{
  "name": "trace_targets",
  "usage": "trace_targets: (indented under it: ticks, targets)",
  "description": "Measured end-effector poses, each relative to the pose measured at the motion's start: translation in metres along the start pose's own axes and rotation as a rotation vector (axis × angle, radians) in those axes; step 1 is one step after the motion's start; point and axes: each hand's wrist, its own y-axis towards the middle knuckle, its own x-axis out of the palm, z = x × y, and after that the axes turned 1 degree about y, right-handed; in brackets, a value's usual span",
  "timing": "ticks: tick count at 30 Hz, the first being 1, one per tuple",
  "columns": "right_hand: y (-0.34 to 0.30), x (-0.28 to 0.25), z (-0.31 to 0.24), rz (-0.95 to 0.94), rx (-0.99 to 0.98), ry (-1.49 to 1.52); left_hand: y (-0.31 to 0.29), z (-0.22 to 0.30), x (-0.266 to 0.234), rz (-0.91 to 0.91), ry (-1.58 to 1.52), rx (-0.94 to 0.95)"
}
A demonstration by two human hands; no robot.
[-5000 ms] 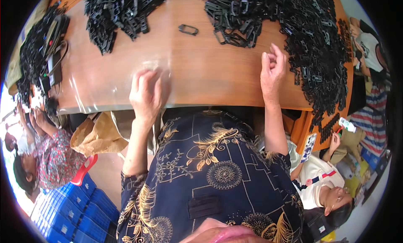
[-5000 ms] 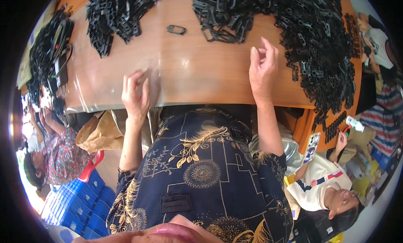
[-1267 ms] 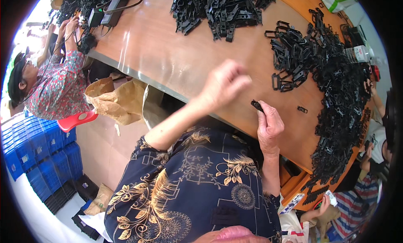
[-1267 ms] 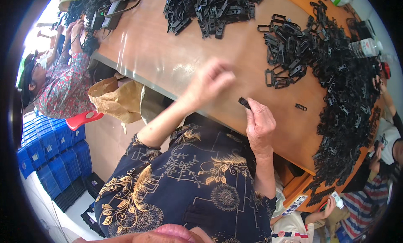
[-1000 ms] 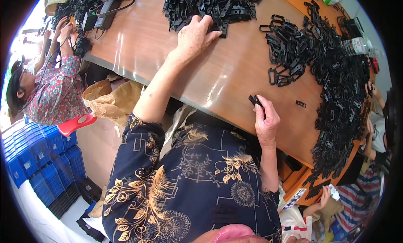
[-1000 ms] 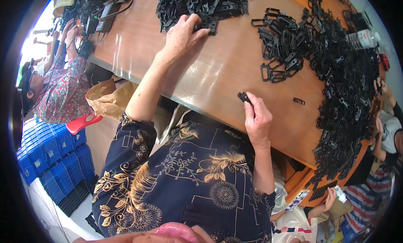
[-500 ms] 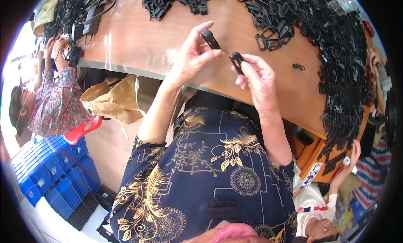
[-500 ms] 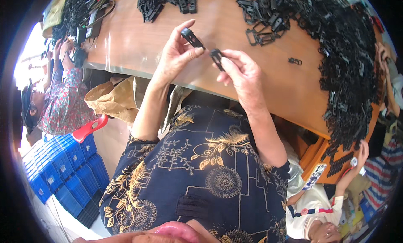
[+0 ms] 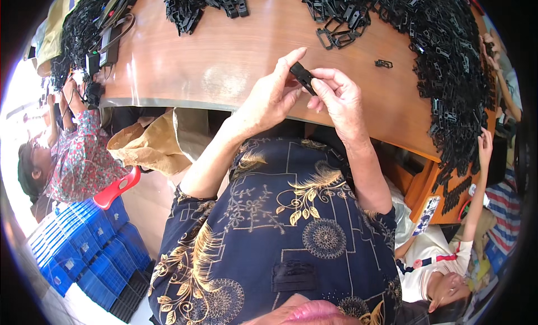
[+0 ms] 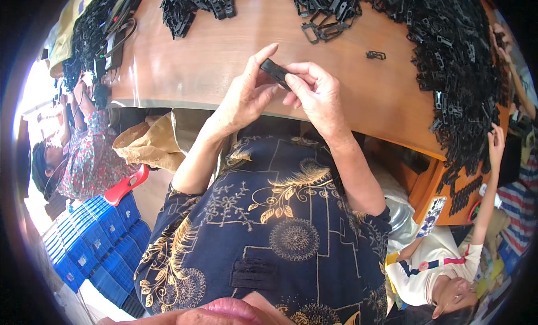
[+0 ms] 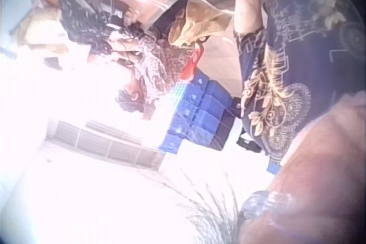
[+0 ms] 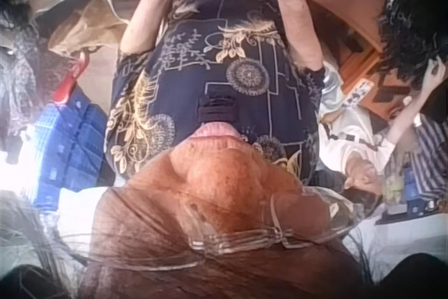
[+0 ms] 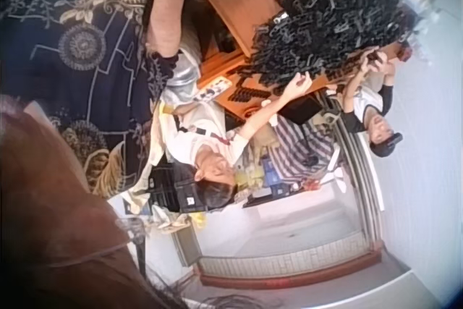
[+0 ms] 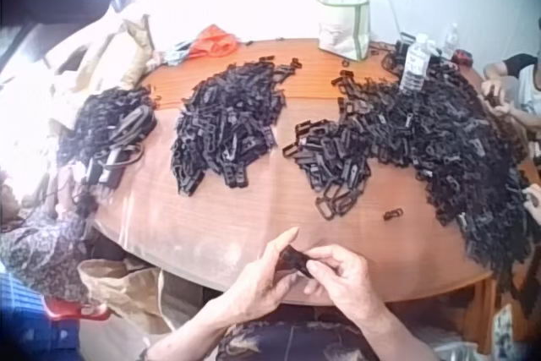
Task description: The person picks up small plastic components from the desk and fits the pieces together by hand to assemble them.
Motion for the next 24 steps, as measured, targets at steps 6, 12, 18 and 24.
trace_targets:
  ticks: [6,12,18,24]
  targets:
    - [-0.017,-0.011,0.021,0.027,-0.072,-0.319,0.002,-0.001,-0.002,-0.245,0.073,-0.29]
    - [-0.021,-0.012,0.017,0.043,-0.123,-0.392,0.005,-0.029,0.019,-0.14,0.005,-0.154]
    - [-0.018,-0.024,0.021,0.05,0.068,0.139,0.0,-0.024,0.035,0.09,-0.469,-0.269]
    - [-0.008,-0.023,0.022,0.07,0.098,0.22,0.012,-0.025,0.031,0.066,-0.528,-0.257]
